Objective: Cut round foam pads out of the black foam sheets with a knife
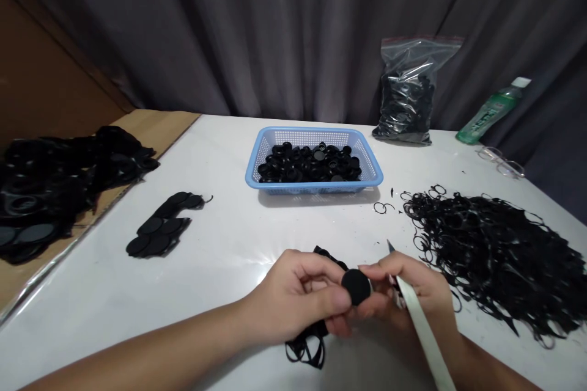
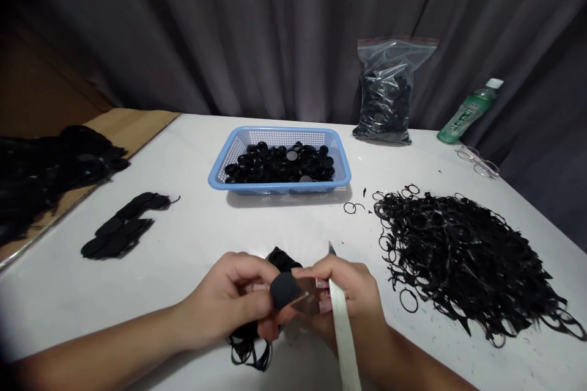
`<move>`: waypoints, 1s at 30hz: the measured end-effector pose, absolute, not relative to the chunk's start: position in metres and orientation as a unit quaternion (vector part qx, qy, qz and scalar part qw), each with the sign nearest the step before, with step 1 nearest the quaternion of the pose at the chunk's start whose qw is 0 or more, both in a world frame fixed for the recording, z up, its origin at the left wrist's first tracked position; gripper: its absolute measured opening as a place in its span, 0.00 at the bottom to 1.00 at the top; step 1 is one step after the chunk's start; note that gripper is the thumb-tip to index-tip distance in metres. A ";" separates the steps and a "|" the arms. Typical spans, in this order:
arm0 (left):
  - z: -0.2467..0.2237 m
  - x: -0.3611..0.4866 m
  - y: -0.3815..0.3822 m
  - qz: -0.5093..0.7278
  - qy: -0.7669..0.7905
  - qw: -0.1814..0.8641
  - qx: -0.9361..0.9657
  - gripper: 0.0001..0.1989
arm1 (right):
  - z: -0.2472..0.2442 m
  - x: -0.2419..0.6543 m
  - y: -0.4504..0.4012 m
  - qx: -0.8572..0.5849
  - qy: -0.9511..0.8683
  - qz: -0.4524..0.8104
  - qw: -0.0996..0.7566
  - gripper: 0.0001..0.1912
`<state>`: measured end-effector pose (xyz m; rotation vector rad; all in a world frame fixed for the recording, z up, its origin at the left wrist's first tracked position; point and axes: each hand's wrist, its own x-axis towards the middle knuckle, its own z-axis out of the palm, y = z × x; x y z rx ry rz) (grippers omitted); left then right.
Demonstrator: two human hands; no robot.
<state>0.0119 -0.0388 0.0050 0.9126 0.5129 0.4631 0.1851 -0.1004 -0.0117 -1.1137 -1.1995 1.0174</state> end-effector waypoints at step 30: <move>0.027 -0.023 0.020 -0.061 0.106 0.335 0.934 0.27 | -0.030 0.213 -0.058 -0.675 -0.702 0.145 0.178 0.16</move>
